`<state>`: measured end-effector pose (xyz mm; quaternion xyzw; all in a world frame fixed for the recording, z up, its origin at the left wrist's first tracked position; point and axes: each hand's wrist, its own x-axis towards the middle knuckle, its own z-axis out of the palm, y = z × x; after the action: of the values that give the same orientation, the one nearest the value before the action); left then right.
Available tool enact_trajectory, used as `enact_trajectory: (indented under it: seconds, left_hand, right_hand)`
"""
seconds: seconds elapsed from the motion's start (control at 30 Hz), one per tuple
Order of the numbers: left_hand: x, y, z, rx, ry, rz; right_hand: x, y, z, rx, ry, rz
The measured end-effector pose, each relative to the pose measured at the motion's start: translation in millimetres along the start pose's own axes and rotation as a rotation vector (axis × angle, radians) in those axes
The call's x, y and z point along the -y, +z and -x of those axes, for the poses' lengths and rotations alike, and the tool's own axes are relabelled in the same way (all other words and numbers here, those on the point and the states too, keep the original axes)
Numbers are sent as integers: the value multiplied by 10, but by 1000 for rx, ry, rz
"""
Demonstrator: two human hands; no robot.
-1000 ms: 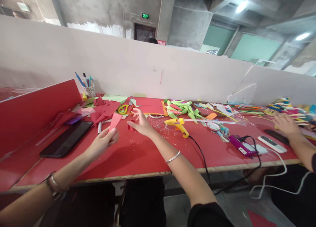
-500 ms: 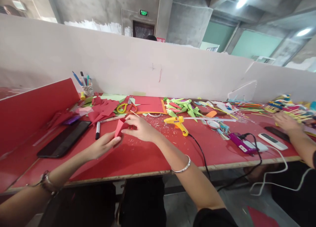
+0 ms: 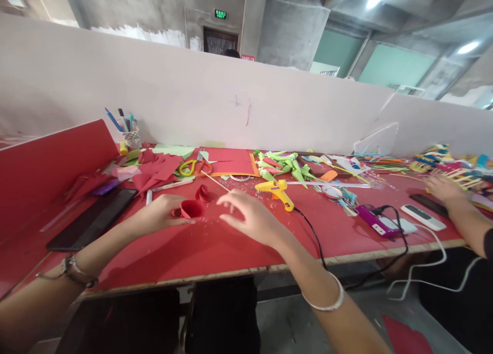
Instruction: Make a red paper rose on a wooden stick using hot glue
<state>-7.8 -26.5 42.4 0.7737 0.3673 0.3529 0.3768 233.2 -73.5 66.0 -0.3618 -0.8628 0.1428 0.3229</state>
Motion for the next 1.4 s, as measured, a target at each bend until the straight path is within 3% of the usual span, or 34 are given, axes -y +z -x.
enact_trajectory:
  seconds: [0.13, 0.23, 0.33, 0.4, 0.57, 0.7, 0.9, 1.07, 1.2, 1.4]
  left_hand:
    - [89, -87, -2, 31, 224, -657]
    - [197, -146, -34, 2, 314, -830]
    - [331, -181, -79, -1, 398, -866]
    - [405, -199, -100, -33, 422, -877]
    - [483, -267, -110, -154, 480, -903]
    - [491, -326, -109, -242, 536, -1002]
    - [500, -366, -114, -302, 524, -1164]
    - [543, -416, -108, -298, 471, -1175]
    - [560, -441, -114, -282, 423, -1146]
    - [538, -400, -113, -207, 412, -1105]
  right_hand:
    - [-342, -211, 367, -448, 230, 244]
    - [-738, -328, 622, -563, 423, 514]
    - [-1137, -331, 760, -497, 492, 688]
    - [-1344, -281, 767, -389, 519, 685]
    - [-1589, -184, 641, -172, 602, 641]
    - [-1548, -216, 555, -167, 690, 538]
    - [-1002, -268, 163, -410, 522, 441]
    - [-570, -81, -251, -408, 336, 393]
    - [-498, 152, -364, -340, 290, 298]
    - [-502, 348, -304, -336, 317, 299]
